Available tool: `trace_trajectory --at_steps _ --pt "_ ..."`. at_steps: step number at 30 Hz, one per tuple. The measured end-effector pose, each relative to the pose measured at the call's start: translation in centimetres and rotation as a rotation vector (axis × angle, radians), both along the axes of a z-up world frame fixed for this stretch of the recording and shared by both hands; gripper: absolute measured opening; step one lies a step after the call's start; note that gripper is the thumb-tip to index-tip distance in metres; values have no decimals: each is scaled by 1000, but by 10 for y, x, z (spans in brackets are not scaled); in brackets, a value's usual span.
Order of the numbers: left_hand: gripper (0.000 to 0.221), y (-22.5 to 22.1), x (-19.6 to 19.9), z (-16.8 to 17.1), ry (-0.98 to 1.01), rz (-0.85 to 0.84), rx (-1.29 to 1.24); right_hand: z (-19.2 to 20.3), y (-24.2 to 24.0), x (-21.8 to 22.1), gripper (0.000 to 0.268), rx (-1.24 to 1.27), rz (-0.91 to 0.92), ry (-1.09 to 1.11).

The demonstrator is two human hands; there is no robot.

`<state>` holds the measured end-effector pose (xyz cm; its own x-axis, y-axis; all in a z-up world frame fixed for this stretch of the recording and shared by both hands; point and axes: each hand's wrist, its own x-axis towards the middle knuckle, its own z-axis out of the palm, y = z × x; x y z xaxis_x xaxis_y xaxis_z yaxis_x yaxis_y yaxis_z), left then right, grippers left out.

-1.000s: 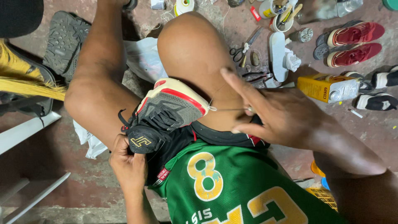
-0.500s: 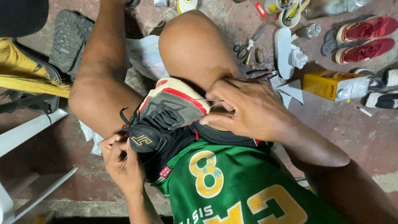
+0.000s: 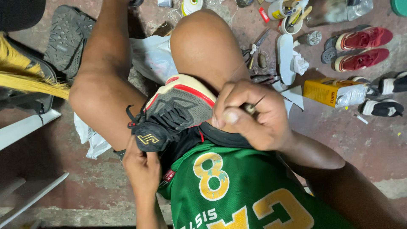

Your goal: The person repairs a sneaker by hand-stitching the sole to the upper using white thread and an awl tool while holding the shoe on their knee.

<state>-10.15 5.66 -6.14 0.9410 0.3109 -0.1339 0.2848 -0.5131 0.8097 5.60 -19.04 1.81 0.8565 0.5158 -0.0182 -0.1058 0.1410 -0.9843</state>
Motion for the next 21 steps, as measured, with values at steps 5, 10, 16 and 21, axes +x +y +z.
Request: trace_trajectory --at_steps 5,10,16,21 --pt "9 0 18 6 -27 41 -95 -3 16 0 14 -356 14 -412" --pt "30 5 -7 -18 49 213 -187 -3 32 5 17 -540 4 -532" --pt "41 17 -35 -39 -14 289 -295 -8 40 7 19 -647 2 -650" --pt "22 19 -22 -12 75 373 -102 -17 27 14 15 -329 -11 -141"
